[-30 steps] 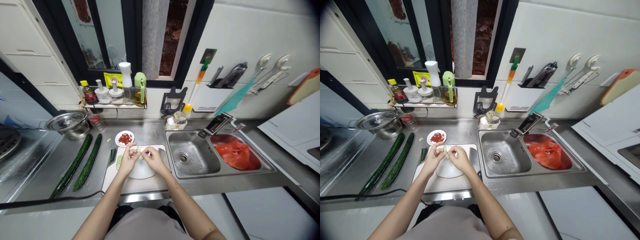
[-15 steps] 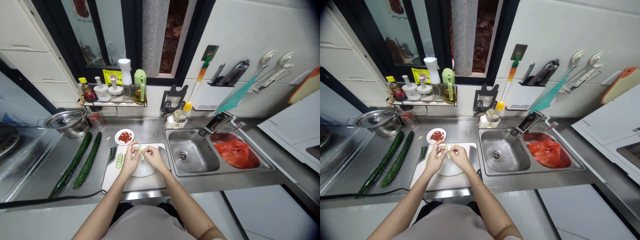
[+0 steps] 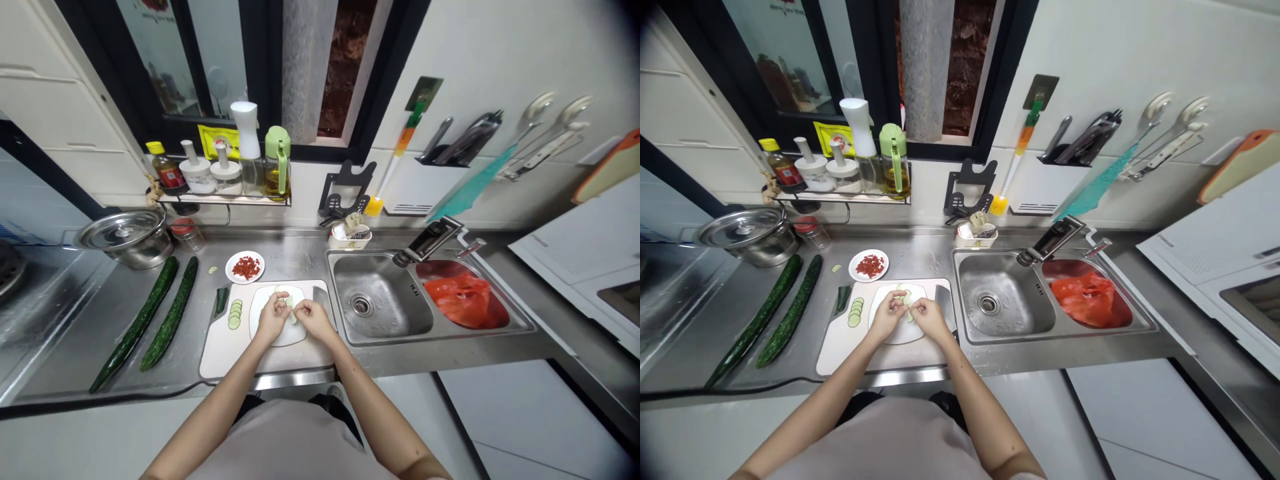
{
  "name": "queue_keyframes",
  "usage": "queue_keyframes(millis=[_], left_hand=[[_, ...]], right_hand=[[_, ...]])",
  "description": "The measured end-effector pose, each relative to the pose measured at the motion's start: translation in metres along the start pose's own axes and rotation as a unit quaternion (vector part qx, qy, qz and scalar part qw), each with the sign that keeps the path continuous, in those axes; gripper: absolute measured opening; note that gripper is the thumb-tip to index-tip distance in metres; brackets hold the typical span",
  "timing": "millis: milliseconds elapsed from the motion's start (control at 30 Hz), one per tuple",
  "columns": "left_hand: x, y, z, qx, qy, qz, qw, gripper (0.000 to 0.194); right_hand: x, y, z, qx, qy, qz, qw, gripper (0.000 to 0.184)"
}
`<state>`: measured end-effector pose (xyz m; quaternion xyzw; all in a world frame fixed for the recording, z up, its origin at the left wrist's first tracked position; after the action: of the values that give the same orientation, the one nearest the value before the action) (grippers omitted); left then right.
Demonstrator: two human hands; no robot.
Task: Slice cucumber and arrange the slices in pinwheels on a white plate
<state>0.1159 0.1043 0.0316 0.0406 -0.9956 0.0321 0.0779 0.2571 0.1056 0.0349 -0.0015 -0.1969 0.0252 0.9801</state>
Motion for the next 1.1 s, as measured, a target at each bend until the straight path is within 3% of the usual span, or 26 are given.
queue_keyframes(millis=[133,233,533,900,1100], left_hand=[[-0.015,0.001,0.035,0.052,0.092,0.015,0.994,0.031],[-0.021,0.004,0.047,0.066,0.165,0.026,0.984,0.028],[-0.034,0.016,0.037,0.021,0.348,0.071,0.934,0.030],[-0.034,0.008,0.033,-0.048,0.432,0.077,0.898,0.029],[-0.033,0.008,0.036,-0.039,0.428,0.074,0.900,0.029]], right_hand=[[0.000,-0.005,-0.031,-0.020,-0.084,-0.001,0.996,0.016],[0.000,-0.006,-0.039,-0.024,-0.151,-0.002,0.988,0.018],[-0.007,-0.003,-0.039,0.007,-0.353,-0.005,0.936,0.020],[-0.011,-0.025,-0.037,0.058,-0.425,0.002,0.903,0.030],[-0.012,-0.028,-0.037,0.041,-0.435,0.006,0.900,0.031]])
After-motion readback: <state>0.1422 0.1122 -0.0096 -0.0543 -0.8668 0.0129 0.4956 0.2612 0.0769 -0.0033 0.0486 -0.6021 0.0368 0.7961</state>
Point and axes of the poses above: each hand's wrist, its own y-axis towards the middle knuckle, its own x-axis out of the back of the hand, z = x × y, the point moved 7 cm from there along y, towards the middle knuckle, and after that the axes turned 4 degrees about -z, right-handed, at the moved point
